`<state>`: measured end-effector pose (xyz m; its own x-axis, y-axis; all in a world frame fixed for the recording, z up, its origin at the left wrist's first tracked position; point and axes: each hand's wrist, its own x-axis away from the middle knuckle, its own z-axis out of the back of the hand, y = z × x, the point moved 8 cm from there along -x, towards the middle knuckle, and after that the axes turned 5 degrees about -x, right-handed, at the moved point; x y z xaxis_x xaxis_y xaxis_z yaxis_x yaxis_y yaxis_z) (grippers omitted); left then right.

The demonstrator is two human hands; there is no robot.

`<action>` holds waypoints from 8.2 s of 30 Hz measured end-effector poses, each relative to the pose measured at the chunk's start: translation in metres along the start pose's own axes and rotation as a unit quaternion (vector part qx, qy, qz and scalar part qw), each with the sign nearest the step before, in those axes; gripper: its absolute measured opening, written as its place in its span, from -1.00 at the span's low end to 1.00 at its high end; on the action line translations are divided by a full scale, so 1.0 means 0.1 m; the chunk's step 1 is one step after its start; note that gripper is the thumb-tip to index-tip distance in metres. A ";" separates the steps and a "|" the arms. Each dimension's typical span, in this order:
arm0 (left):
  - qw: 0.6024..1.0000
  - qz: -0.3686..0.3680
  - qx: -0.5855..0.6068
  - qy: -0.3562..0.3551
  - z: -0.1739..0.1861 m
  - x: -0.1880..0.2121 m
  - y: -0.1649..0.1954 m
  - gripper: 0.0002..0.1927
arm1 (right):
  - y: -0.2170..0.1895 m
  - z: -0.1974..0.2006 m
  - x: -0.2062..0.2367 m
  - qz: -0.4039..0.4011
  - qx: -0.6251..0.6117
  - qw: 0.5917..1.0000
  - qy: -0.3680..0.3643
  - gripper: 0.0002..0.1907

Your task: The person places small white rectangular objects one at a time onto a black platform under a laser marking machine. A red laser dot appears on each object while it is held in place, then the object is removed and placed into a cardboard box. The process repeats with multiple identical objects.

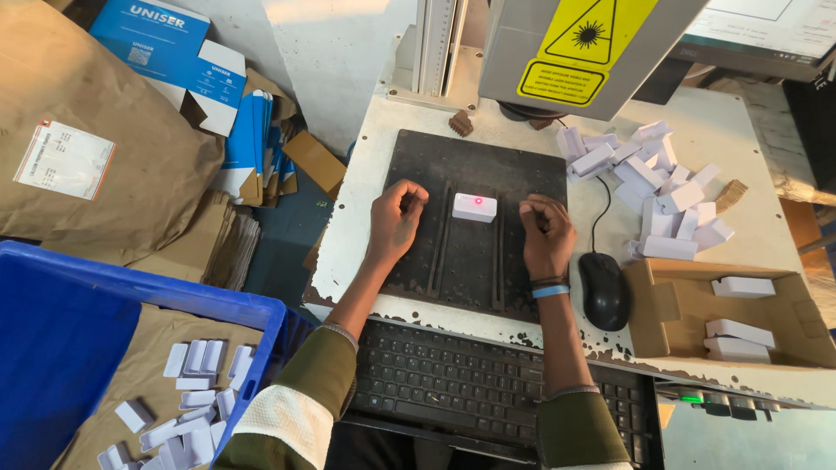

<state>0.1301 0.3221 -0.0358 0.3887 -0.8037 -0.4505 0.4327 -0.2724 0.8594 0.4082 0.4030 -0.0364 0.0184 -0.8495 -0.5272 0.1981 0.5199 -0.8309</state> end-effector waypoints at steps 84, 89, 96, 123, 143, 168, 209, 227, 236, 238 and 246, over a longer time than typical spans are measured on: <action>0.985 -0.080 0.101 0.116 1.26 0.22 0.14 -0.61 | 0.70 3.01 0.00 -0.270 0.500 0.797 -0.206 0.08; 0.992 0.018 0.125 0.006 0.29 0.00 -0.03 -0.75 | 0.27 2.98 0.01 -0.254 0.470 0.841 -0.082 -0.26; 0.996 0.038 0.083 -0.020 -0.03 0.08 -0.12 -0.79 | -0.50 2.46 0.03 -0.174 0.070 0.980 0.062 -0.61; 0.983 -0.018 -0.138 -0.121 -0.10 0.12 0.38 -0.76 | -0.68 -0.49 0.26 0.068 0.250 0.956 -0.141 -0.33; 0.980 -0.009 -0.150 -0.133 -0.11 0.12 0.35 -0.80 | -0.61 -0.54 0.10 0.167 0.215 0.936 -0.222 -0.53; 0.981 -0.001 -0.146 -0.127 -0.11 0.12 0.35 -0.80 | -0.71 -0.66 0.05 0.144 0.181 0.944 -0.235 -0.58; 0.964 -0.037 -0.205 -0.167 -0.22 0.16 0.29 -0.75 | -0.19 -0.31 0.14 0.105 0.173 0.971 -0.130 -0.51; 0.953 -0.016 -0.241 -0.181 -0.24 0.15 0.20 -0.70 | -0.15 -0.36 0.12 0.081 0.182 0.970 -0.136 -0.53; 0.953 -0.015 -0.244 -0.180 -0.22 0.15 0.22 -0.69 | -0.15 -0.38 0.12 0.069 0.185 0.971 -0.137 -0.53; 0.951 -0.010 -0.248 -0.183 -0.22 0.15 0.21 -0.69 | -0.15 -0.38 0.12 0.069 0.186 0.970 -0.138 -0.53; 0.950 -0.019 -0.252 -0.185 -0.24 0.14 0.20 -0.68 | -0.13 -0.37 0.11 0.070 0.188 0.970 -0.139 -0.53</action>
<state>0.1641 0.3181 -0.0313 0.0934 -0.9543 -0.2839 0.8116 -0.0922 0.5769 0.3691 0.3900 -0.0381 0.3243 -0.7910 -0.5189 0.5168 0.6075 -0.6031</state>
